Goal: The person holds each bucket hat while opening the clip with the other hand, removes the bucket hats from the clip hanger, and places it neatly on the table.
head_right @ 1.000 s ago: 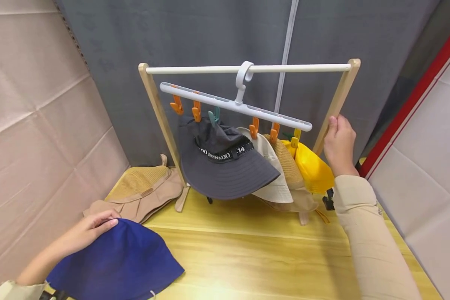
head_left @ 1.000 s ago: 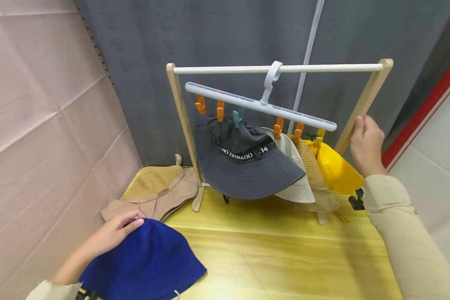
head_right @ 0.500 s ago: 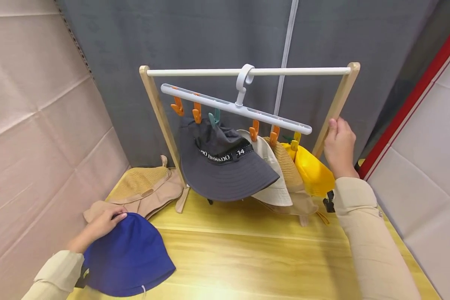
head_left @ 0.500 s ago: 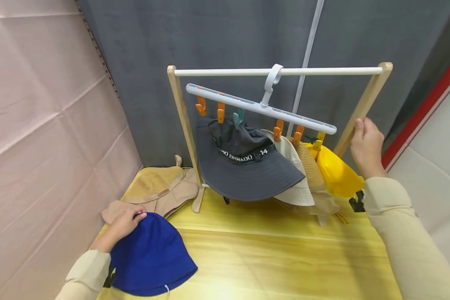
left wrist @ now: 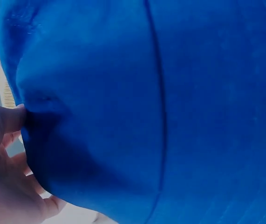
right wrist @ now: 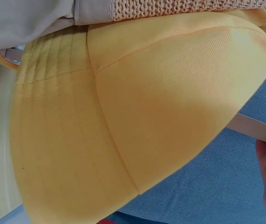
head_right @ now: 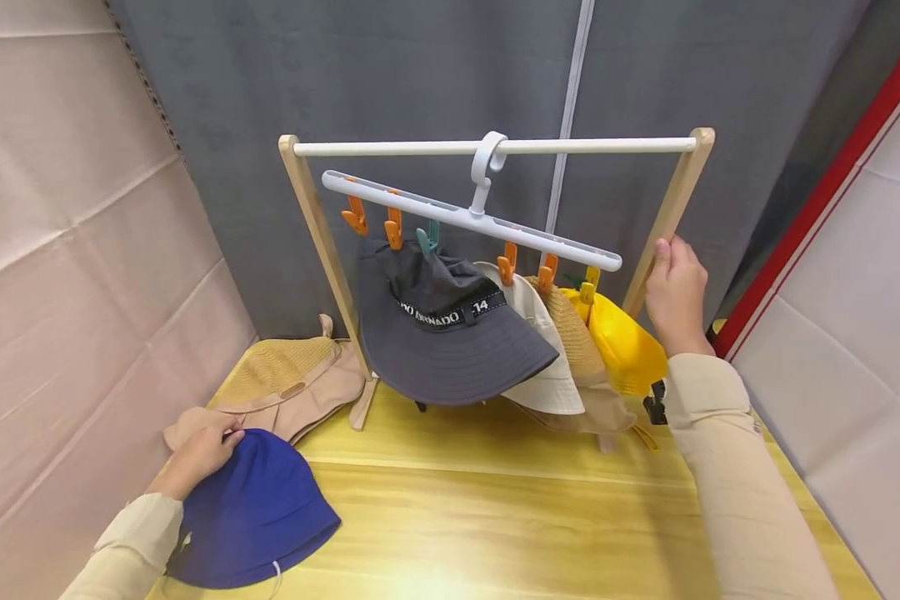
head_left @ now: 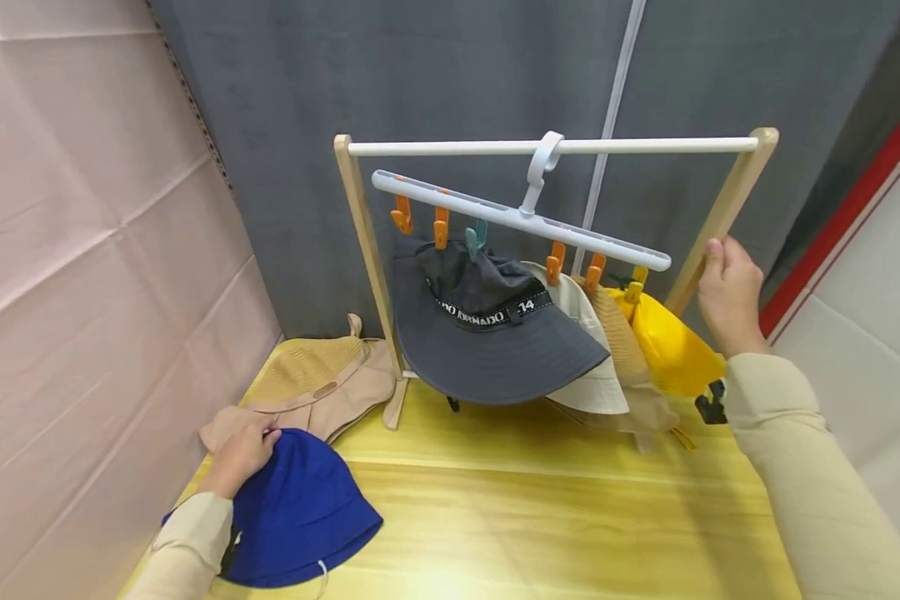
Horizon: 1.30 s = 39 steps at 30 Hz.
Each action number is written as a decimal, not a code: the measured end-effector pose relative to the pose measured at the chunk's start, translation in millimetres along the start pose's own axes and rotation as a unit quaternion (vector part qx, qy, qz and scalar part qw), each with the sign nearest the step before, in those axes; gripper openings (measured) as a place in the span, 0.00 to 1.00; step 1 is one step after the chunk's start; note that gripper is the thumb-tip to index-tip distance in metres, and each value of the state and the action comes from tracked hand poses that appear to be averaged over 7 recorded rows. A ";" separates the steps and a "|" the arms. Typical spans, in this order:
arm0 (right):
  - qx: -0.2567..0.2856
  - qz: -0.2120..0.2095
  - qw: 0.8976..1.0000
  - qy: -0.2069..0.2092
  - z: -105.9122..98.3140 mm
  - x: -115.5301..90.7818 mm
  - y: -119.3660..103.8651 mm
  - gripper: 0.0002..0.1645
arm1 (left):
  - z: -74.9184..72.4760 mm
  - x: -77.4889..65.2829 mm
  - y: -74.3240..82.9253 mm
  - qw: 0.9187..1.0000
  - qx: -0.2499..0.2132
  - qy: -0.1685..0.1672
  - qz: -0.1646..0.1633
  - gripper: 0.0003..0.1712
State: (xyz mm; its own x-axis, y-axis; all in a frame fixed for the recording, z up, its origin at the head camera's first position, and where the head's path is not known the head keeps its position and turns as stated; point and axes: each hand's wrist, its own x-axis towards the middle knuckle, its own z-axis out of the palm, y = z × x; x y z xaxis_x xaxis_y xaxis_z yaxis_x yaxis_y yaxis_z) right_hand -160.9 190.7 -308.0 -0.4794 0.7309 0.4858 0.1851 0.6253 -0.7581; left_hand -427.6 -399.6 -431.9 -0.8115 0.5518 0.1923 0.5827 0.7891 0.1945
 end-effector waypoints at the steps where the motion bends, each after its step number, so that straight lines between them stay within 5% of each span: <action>1: -0.001 -0.002 1.000 0.001 0.1 -0.3 -0.8 0.33 | 0.5 -1.5 -0.9 1.000 0.001 -0.002 -0.008 0.04; 13: 0.014 -0.002 1.000 -0.011 -1.3 -1.4 -2.4 0.34 | 5.2 -7.1 -4.9 0.999 0.005 0.000 -0.049 0.09; 19: 0.028 -0.022 0.999 -0.007 1.2 3.0 -1.2 0.33 | 1.2 -8.2 -1.2 0.998 0.000 -0.020 -0.063 0.09; 24: 0.026 -0.034 0.999 0.003 2.7 6.2 2.9 0.32 | -7.1 -4.3 11.3 0.997 -0.025 0.000 -0.077 0.12; 27: 0.026 -0.033 0.999 0.007 2.3 4.6 2.5 0.31 | -21.9 2.2 30.9 0.996 -0.038 0.028 -0.079 0.16; 31: 0.030 -0.023 0.999 0.002 1.9 2.3 0.2 0.32 | -46.1 15.5 76.4 0.992 -0.078 0.082 -0.052 0.17; 39: 0.035 -0.008 0.999 -0.003 0.5 -2.6 -1.9 0.33 | -78.1 42.6 179.6 0.971 -0.175 0.126 0.103 0.16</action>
State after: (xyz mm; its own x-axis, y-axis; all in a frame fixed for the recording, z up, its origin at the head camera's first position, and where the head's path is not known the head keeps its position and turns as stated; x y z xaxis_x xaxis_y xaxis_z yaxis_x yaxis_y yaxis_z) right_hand -160.4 187.4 -308.0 -0.4875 0.7193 0.4949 0.1170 0.6155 -0.7794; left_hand -354.0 -255.4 -313.7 -0.6654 0.5695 0.4826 0.7464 0.5054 0.4329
